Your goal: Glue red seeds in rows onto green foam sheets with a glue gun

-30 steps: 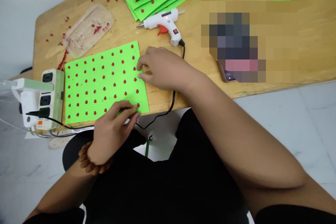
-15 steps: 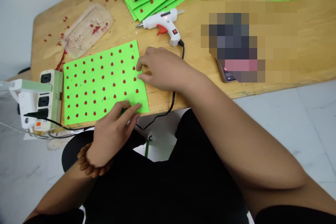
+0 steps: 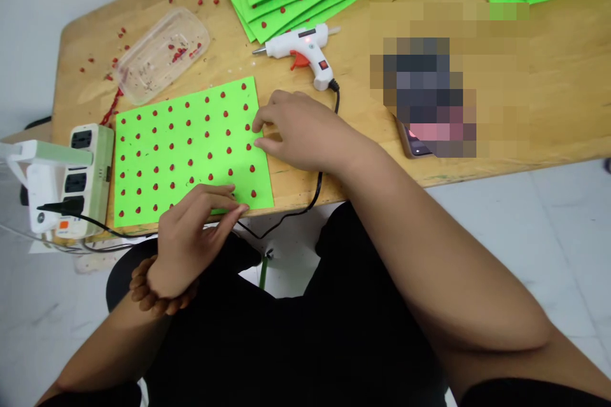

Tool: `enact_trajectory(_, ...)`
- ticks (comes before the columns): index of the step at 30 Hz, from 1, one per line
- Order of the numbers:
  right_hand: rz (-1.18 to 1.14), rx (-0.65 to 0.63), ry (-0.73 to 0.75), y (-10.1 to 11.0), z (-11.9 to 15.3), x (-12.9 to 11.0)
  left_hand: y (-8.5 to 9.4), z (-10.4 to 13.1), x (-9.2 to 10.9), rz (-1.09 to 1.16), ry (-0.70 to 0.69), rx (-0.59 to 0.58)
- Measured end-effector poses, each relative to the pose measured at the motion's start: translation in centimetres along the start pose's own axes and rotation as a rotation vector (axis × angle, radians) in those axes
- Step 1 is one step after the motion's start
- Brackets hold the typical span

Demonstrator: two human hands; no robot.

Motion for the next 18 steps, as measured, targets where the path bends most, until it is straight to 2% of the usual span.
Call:
enact_trajectory(3, -0.001, 0.015, 0.005, 0.0, 0.0, 0.0, -0.6, 0.1, 0.7, -0.112, -0.092, -0.044)
enact_trajectory(6, -0.009, 0.025, 0.012, -0.1, 0.0, 0.1, -1.2, 0.1, 1.4, -0.211, -0.084, -0.091)
enact_trajectory(11, 0.004, 0.006, -0.013, 0.1, -0.2, -0.3, -1.6, 0.3, 1.3, -0.186, -0.068, -0.034)
enact_trajectory(14, 0.080, 0.004, -0.101, 0.6, -0.5, -1.5, -2.4, 0.7, 0.9, -0.233, -0.086, -0.030)
enact_trajectory(18, 0.199, 0.021, -0.208, 0.6, -1.1, -3.9, -2.9, 1.0, 0.1, -0.245, -0.075, -0.079)
Point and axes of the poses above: each hand's wrist, its own z-axis away from the middle knuckle, its own y-axis out of the back of the hand, x = y × z, the point moved 3 cm from there along -z, towards the middle knuckle, and after that the axes turned 7 degrees about y, right-handed, at the moved point
